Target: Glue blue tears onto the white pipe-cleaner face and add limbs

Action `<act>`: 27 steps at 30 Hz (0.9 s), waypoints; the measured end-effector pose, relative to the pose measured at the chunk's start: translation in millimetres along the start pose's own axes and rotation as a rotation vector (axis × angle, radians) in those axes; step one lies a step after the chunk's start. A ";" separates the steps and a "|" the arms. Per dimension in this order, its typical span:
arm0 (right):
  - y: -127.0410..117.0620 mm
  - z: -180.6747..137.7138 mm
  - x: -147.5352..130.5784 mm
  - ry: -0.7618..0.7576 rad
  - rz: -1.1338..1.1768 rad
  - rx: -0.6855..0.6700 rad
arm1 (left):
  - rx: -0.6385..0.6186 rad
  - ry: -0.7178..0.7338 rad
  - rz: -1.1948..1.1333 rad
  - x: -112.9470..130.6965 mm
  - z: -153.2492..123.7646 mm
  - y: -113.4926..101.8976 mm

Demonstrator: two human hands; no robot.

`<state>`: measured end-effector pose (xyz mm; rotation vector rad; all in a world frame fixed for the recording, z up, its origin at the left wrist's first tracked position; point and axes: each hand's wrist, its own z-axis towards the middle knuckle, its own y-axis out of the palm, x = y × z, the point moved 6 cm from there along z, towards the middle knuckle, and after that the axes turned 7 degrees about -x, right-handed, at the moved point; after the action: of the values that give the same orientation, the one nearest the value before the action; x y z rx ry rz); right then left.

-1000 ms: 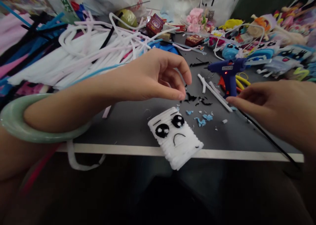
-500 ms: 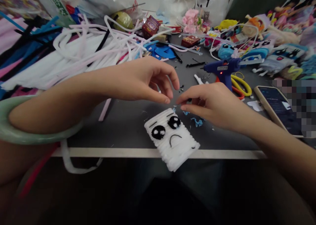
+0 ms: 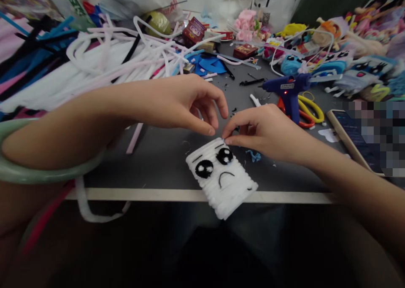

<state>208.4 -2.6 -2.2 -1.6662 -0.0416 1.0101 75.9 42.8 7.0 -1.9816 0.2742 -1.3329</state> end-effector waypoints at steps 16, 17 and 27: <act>-2.4 -2.8 0.3 0.060 -0.056 0.009 | 0.098 0.059 0.032 5.0 -4.3 -4.6; -4.7 -4.5 -0.8 0.062 -0.066 0.024 | 0.139 0.051 0.061 7.8 -6.4 -6.1; -27.3 -39.2 0.8 0.111 -0.247 0.293 | 0.303 0.374 0.728 125.0 -31.0 80.7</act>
<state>245.9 -22.6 19.5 -1.4070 -0.0234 0.6998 121.1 -95.9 49.6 -1.1875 0.8267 -1.1498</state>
